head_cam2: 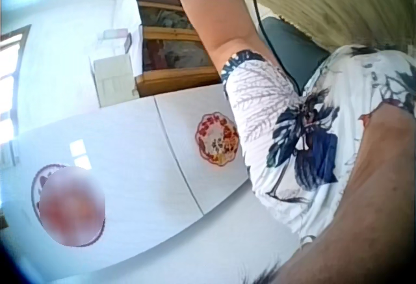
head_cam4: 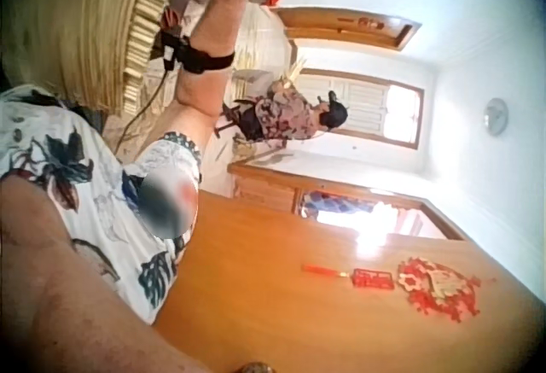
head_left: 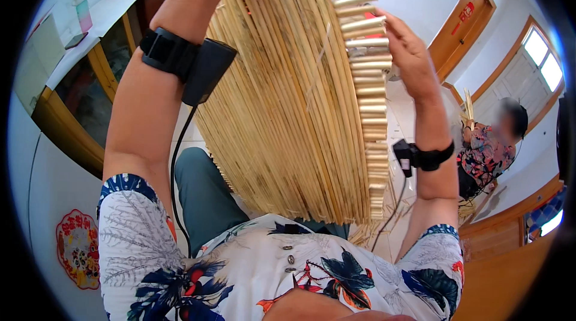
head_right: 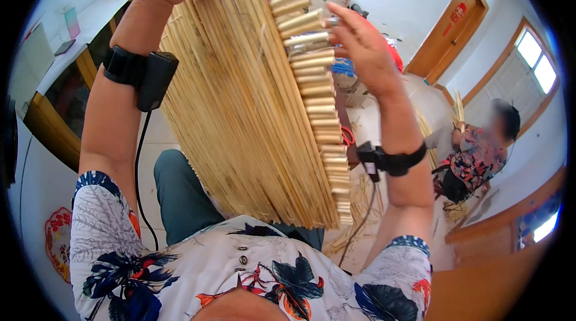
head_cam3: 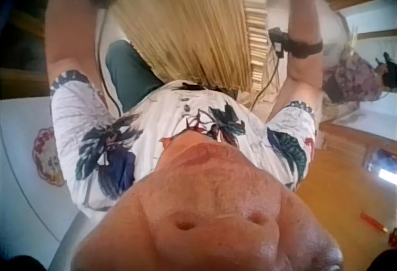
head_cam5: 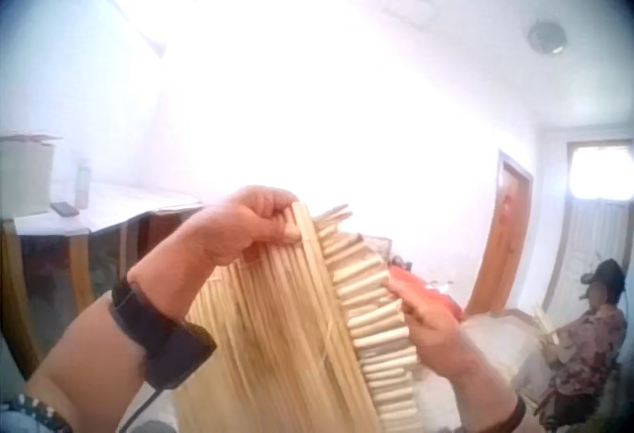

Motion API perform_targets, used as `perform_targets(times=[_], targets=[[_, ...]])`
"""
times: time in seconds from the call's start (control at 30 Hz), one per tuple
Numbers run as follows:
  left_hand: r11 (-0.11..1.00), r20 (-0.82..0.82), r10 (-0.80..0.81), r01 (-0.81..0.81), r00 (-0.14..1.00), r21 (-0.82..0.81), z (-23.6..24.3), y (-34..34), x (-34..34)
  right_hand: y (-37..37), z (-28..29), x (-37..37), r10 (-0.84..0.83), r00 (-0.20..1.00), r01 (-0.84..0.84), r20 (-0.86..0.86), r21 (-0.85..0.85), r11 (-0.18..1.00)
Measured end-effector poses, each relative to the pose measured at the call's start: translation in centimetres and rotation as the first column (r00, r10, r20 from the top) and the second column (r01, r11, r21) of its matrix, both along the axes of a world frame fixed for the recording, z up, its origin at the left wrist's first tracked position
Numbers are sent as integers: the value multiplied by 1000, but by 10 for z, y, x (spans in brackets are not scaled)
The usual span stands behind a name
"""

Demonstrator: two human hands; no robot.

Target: The person weaves a bundle of bamboo strips using a white string. They hold the bundle in their left hand and wrap the string around the strips with their right hand, periodically tightening the knot to secure the assembly.

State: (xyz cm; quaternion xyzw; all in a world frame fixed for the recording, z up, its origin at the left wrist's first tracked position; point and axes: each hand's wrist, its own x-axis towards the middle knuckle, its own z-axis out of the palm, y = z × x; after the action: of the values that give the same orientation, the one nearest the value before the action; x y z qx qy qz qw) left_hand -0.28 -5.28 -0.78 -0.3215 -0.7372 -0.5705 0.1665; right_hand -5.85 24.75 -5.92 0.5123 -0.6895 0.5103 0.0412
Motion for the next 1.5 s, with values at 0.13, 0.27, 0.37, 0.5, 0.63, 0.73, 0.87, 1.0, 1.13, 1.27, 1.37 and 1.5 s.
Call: perform_targets(times=[0.13,0.27,0.37,0.5,0.63,0.73,0.87,1.0,1.13,1.27,1.37,1.5], targets=[[996,-96,30,-22,995,81,9,-22,16,43,17,-11,94,995,-96,17,132,987],[972,-250,218,-186,943,145,14,-24,28,34,3,6,-71,991,103,-116,296,950],[939,-356,343,-317,869,133,-21,-26,42,19,-21,0,-179,958,229,-222,228,946],[932,-351,363,-340,863,128,-41,-33,77,4,-39,4,-34,989,80,-147,321,944],[880,-389,474,-436,790,186,-21,-26,109,-3,0,24,2,975,40,-224,184,982],[875,-361,392,-222,846,430,-3,-1,112,3,35,17,-15,929,57,-369,103,993],[757,-465,653,-503,597,417,-41,-27,120,-8,40,33,-142,760,215,-634,38,976],[803,-403,557,-347,726,484,-137,-41,116,-9,-27,23,-157,407,238,-900,-61,969],[916,-305,263,-137,915,378,-222,-19,144,2,-91,32,-116,444,205,-889,-26,978],[891,-59,233,-189,971,413,-266,14,162,35,-128,43,-93,555,272,-827,75,959],[901,-16,203,-181,979,394,-271,26,170,50,-140,51,-90,612,284,-786,113,952],[925,-4,218,-205,976,319,-271,32,176,65,-152,54,-79,647,285,-758,144,948]])
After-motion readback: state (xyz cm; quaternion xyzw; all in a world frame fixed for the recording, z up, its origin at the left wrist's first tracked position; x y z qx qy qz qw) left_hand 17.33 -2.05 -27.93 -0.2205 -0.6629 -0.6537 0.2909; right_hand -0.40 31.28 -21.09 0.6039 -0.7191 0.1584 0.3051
